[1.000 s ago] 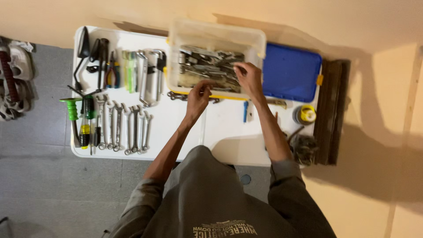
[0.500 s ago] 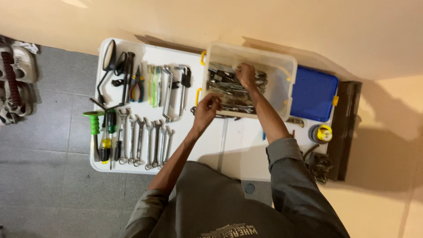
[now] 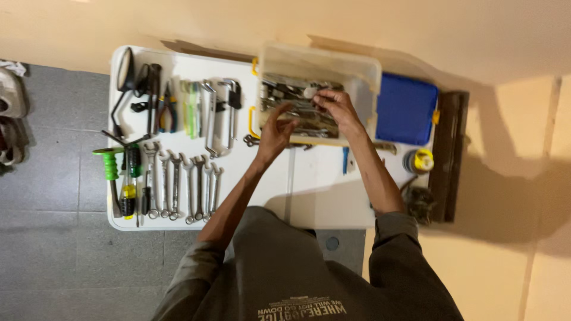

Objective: The person sorts wrenches and other hand tools out of a plastic storage bin and arranges them in neat rows on a white folding table, occasionally picking up individual tools to reposition them. The bin is emptied gradually as the tools are laid out by type.

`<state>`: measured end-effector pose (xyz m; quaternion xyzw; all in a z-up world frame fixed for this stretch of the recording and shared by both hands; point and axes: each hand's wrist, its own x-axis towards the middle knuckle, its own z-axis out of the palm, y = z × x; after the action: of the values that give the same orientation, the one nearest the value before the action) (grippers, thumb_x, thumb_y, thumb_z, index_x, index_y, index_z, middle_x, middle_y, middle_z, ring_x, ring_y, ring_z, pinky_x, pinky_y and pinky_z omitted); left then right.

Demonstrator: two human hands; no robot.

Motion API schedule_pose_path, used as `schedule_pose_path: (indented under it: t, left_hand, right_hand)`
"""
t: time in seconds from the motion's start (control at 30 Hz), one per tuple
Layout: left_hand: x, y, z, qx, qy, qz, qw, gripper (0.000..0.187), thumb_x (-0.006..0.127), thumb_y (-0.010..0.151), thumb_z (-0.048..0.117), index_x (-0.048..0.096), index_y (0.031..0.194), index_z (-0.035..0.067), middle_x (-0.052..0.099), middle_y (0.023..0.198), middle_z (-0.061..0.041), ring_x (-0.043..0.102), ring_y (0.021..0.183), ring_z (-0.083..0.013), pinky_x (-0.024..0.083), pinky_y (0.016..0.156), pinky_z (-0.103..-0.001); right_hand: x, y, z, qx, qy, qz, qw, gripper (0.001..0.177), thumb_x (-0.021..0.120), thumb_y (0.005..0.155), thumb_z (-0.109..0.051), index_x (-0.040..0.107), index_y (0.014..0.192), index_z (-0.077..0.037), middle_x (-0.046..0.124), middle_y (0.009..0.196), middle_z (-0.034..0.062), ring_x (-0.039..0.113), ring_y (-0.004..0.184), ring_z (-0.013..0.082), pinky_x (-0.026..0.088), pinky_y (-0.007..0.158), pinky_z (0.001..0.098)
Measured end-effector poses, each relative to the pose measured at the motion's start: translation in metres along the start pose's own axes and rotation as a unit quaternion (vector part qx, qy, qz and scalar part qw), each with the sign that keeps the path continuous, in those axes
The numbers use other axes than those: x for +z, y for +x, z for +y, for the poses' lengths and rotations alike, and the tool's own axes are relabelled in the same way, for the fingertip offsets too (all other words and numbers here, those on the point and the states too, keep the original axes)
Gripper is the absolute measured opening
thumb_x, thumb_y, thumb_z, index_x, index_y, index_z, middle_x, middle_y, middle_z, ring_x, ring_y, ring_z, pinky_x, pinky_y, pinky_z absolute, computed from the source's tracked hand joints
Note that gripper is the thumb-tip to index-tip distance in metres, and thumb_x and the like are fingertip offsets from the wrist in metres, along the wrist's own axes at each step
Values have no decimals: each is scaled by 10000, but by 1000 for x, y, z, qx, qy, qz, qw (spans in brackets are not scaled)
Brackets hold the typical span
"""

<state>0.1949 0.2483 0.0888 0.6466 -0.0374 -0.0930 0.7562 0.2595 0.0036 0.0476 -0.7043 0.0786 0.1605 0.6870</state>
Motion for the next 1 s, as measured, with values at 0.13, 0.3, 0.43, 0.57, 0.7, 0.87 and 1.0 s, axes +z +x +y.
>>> schedule_pose_path:
  t: [0.13, 0.3, 0.43, 0.57, 0.7, 0.87, 1.0]
  left_hand:
    - [31, -8, 1, -12, -61, -81, 995, 545, 689, 945, 16, 473, 1442, 73, 621, 1289, -59, 695, 1101, -184, 600, 903, -321]
    - [70, -35, -15, -14, -25, -111, 993, 332, 716, 956, 7, 636, 1278, 23, 710, 1171, -84, 721, 1034, -174, 601, 897, -311]
    - [98, -60, -35, -57, 84, -124, 987, 355, 807, 895, 100, 669, 1210, 12, 742, 1014, -68, 722, 899, -141, 606, 798, -289]
    - [122, -86, -53, -129, 135, -180, 966, 394, 853, 881, 168, 685, 1200, 7, 744, 960, -94, 685, 860, -155, 577, 753, -305]
    - [139, -104, -70, -170, 121, -199, 958, 480, 853, 851, 226, 653, 1238, 25, 752, 1004, -91, 744, 911, -153, 611, 767, -296]
    - [147, -128, -94, -184, 197, -146, 952, 538, 818, 876, 259, 590, 1320, 58, 701, 1103, -123, 717, 923, -186, 609, 731, -324]
    - [130, -147, -107, -214, 196, -98, 952, 383, 665, 962, 205, 605, 1319, 79, 734, 1110, -117, 727, 904, -173, 589, 715, -323]
  right_hand:
    - [-4, -81, -13, 23, 72, -75, 994, 249, 745, 941, -186, 753, 1123, -16, 770, 957, 37, 699, 876, 107, 567, 809, 251]
    - [-18, -150, -6, -3, 91, -58, 994, 347, 771, 984, -184, 704, 1273, -4, 718, 1016, 44, 636, 896, 129, 543, 800, 263]
    - [-26, -203, 5, -7, -88, 41, 995, 504, 781, 894, -177, 598, 1355, -92, 679, 1176, 50, 679, 902, 136, 607, 756, 258]
    - [-24, -252, 21, -180, -165, 52, 968, 401, 771, 926, -86, 659, 1311, -98, 642, 1259, 108, 698, 1042, 189, 652, 829, 285]
    - [-32, -276, 43, -139, -184, 84, 969, 366, 791, 915, -54, 691, 1267, -81, 685, 1199, 111, 734, 994, 200, 651, 833, 300]
    - [-46, -269, 96, -119, -178, 119, 970, 384, 803, 861, -42, 669, 1221, -41, 662, 1208, 163, 746, 971, 213, 624, 792, 299]
    - [-62, -244, 151, -121, -203, 135, 962, 389, 776, 880, -12, 659, 1251, -39, 674, 1213, 185, 753, 941, 215, 658, 751, 290]
